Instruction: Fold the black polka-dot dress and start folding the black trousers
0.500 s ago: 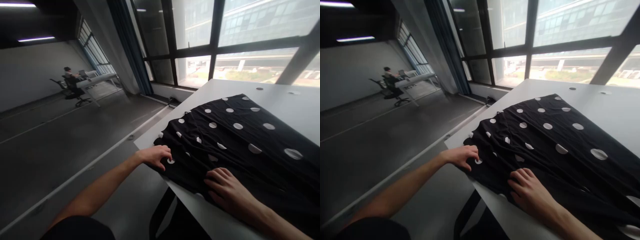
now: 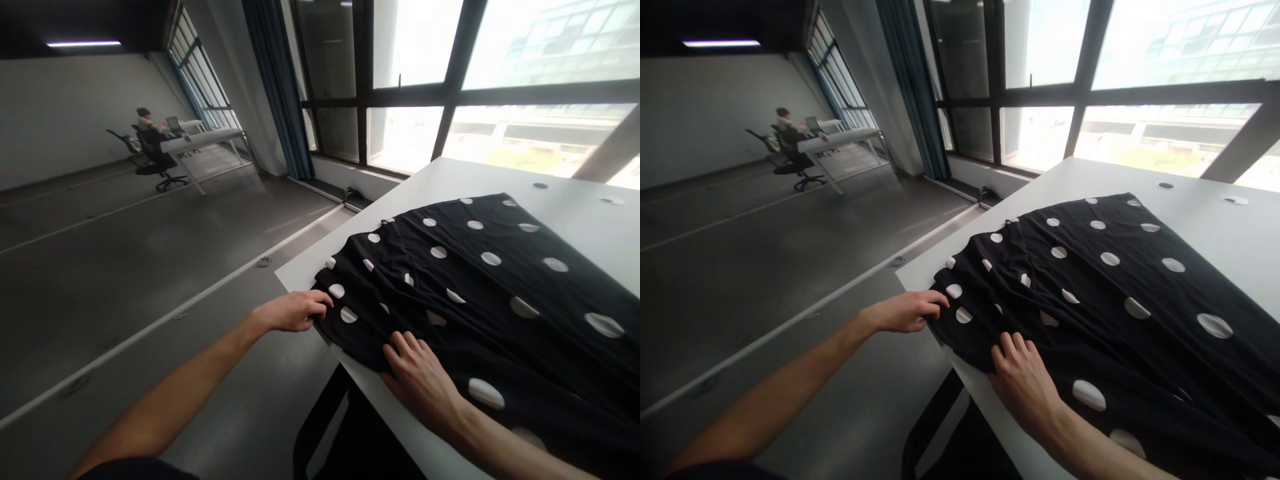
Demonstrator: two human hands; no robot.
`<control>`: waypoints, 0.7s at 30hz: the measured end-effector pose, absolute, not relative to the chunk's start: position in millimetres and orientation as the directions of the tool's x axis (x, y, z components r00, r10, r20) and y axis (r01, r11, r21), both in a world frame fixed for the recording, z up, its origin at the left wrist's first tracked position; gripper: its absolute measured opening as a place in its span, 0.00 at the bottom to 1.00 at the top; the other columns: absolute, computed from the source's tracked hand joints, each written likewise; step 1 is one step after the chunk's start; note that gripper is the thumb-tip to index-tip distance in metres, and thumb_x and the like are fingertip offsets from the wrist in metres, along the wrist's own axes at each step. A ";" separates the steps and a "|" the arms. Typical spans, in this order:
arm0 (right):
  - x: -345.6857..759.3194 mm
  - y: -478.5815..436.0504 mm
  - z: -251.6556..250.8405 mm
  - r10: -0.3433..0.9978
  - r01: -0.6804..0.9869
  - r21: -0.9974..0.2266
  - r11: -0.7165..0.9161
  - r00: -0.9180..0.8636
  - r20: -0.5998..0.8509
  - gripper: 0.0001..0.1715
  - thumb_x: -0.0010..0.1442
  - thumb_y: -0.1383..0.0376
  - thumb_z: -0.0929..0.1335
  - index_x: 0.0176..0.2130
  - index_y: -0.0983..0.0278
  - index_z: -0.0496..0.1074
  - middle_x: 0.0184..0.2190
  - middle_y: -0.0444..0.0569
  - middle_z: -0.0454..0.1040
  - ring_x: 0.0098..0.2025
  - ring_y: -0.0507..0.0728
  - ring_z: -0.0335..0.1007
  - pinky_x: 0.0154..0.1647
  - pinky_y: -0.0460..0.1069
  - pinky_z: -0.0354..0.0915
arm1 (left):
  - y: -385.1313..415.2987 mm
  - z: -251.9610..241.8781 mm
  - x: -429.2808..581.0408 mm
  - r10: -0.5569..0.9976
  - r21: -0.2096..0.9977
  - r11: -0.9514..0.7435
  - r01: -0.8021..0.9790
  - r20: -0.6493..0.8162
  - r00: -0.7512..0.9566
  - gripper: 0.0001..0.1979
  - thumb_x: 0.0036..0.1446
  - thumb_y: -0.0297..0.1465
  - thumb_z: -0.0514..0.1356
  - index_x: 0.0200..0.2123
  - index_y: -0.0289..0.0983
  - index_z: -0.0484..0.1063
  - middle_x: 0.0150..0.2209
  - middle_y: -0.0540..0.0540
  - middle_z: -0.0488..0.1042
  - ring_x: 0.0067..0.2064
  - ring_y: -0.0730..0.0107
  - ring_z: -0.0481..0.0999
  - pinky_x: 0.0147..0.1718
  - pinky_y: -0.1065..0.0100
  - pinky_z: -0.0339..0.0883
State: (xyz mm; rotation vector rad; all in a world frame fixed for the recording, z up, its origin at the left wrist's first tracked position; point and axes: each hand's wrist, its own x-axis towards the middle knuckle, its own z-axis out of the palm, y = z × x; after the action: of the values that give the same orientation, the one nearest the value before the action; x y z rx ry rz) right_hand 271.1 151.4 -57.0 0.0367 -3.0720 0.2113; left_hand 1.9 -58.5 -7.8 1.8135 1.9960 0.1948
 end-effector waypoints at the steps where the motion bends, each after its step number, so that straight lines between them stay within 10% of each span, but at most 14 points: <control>1: 273.7 151.9 -59.3 -0.013 -0.022 -0.132 0.991 -0.998 0.067 0.06 0.62 0.69 0.71 0.41 0.61 0.74 0.44 0.52 0.74 0.45 0.64 0.71 0.43 0.56 0.67 | -58.3 -6.8 -2.9 0.973 0.385 0.150 0.911 -0.221 -0.067 0.14 0.53 0.18 0.60 0.38 0.41 0.77 0.59 0.47 0.75 0.58 0.59 0.75 0.55 0.66 0.68; 5: 282.9 155.7 -65.1 0.036 0.025 -0.167 0.986 -0.997 0.063 0.15 0.60 0.79 0.65 0.37 0.61 0.71 0.38 0.49 0.76 0.40 0.60 0.73 0.38 0.52 0.64 | -49.7 2.0 -25.5 0.955 0.428 0.272 0.862 -0.226 -0.190 0.12 0.58 0.23 0.58 0.43 0.41 0.75 0.40 0.48 0.80 0.41 0.66 0.79 0.42 0.69 0.69; 12: 289.8 199.8 -28.2 0.358 0.237 -0.544 0.805 -0.925 0.126 0.13 0.71 0.68 0.58 0.49 0.59 0.69 0.37 0.47 0.81 0.34 0.58 0.78 0.32 0.50 0.61 | 4.8 55.5 -60.2 0.961 0.512 0.200 0.835 0.065 -0.270 0.22 0.61 0.30 0.58 0.59 0.41 0.72 0.43 0.47 0.78 0.44 0.67 0.77 0.47 0.67 0.70; 17: 298.0 258.7 4.0 0.548 0.346 -0.684 0.642 -0.831 0.095 0.15 0.70 0.57 0.61 0.48 0.59 0.73 0.34 0.48 0.80 0.35 0.60 0.77 0.37 0.51 0.65 | 69.1 84.9 -87.2 0.973 0.586 0.214 0.782 -0.201 -0.115 0.16 0.58 0.38 0.64 0.46 0.37 0.81 0.40 0.45 0.81 0.42 0.63 0.78 0.43 0.68 0.71; 21: 302.5 302.1 -5.7 0.449 0.370 -0.706 0.604 -0.890 -0.082 0.18 0.69 0.53 0.64 0.35 0.60 0.74 0.28 0.45 0.76 0.30 0.56 0.72 0.31 0.49 0.61 | 148.6 80.5 -110.8 0.882 0.496 0.283 0.821 -0.470 -0.021 0.10 0.50 0.35 0.67 0.34 0.35 0.82 0.29 0.48 0.80 0.34 0.64 0.76 0.34 0.70 0.67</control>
State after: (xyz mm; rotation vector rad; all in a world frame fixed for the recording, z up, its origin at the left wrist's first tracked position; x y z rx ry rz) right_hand 302.5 302.1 -5.7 -0.6961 -2.7203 1.1602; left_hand -110.8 148.6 80.5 1.5357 1.8343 0.1081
